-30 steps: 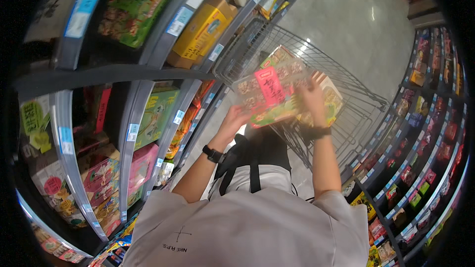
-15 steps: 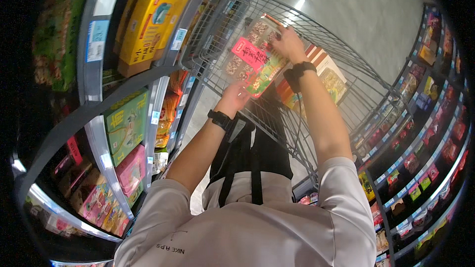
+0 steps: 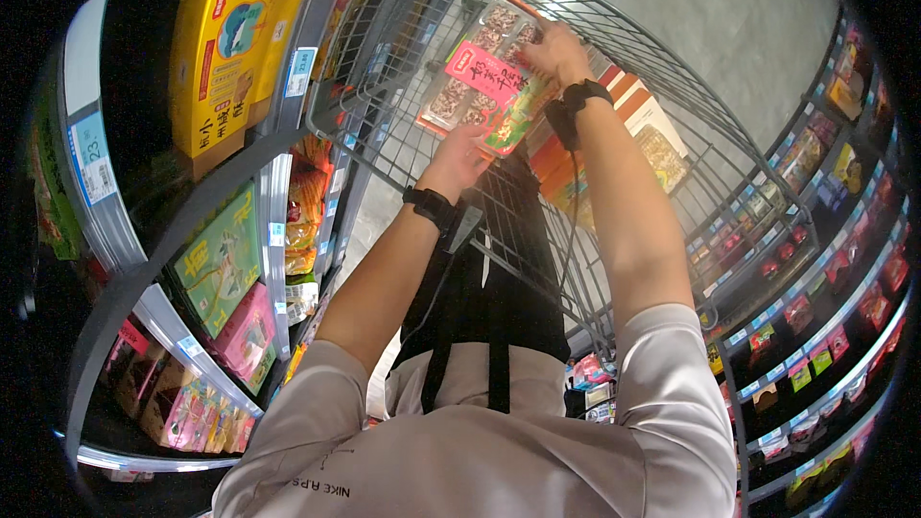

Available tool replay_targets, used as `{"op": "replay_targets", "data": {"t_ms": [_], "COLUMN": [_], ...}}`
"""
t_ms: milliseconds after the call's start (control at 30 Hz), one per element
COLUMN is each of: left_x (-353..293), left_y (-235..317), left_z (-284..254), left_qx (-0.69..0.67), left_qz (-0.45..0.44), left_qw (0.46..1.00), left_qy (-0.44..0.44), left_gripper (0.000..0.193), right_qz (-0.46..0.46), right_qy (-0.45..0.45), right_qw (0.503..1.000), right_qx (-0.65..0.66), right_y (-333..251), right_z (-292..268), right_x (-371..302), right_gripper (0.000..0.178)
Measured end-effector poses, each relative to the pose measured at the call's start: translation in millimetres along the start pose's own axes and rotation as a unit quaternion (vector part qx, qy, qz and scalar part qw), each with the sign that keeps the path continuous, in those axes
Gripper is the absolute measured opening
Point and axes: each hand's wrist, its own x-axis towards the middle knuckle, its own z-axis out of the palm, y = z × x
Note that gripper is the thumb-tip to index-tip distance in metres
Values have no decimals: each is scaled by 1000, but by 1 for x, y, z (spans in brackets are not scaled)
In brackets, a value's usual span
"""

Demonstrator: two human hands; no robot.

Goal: Picking packaged food items from supermarket shelves and placing them into a shopping cart.

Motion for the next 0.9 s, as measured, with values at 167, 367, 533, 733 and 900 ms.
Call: {"op": "replay_targets", "data": {"t_ms": [167,367,533,733,900], "left_x": [-13,-59,-137,-228,-293], "left_y": [3,8,9,4,-14], "left_z": [-5,5,-4,-60,-134], "left_qx": [-48,-14,11,30,2], "left_qz": [32,106,115,182,252], "left_qw": [998,994,986,975,961], "left_qy": [11,-16,-117,-127,-114], "left_gripper": [37,35,36,31,34], "right_qz": [-4,-8,-90,-109,-199], "right_qy": [-20,-1,180,26,-63], "right_qw": [990,963,978,954,951], "right_qx": [141,269,62,277,228], "right_y": [-18,-3,-25,-125,-147], "right_z": [-8,3,29,38,91], "right_x": [-17,-23,-62,-202,-281], "right_gripper": [68,80,56,48,60]}}
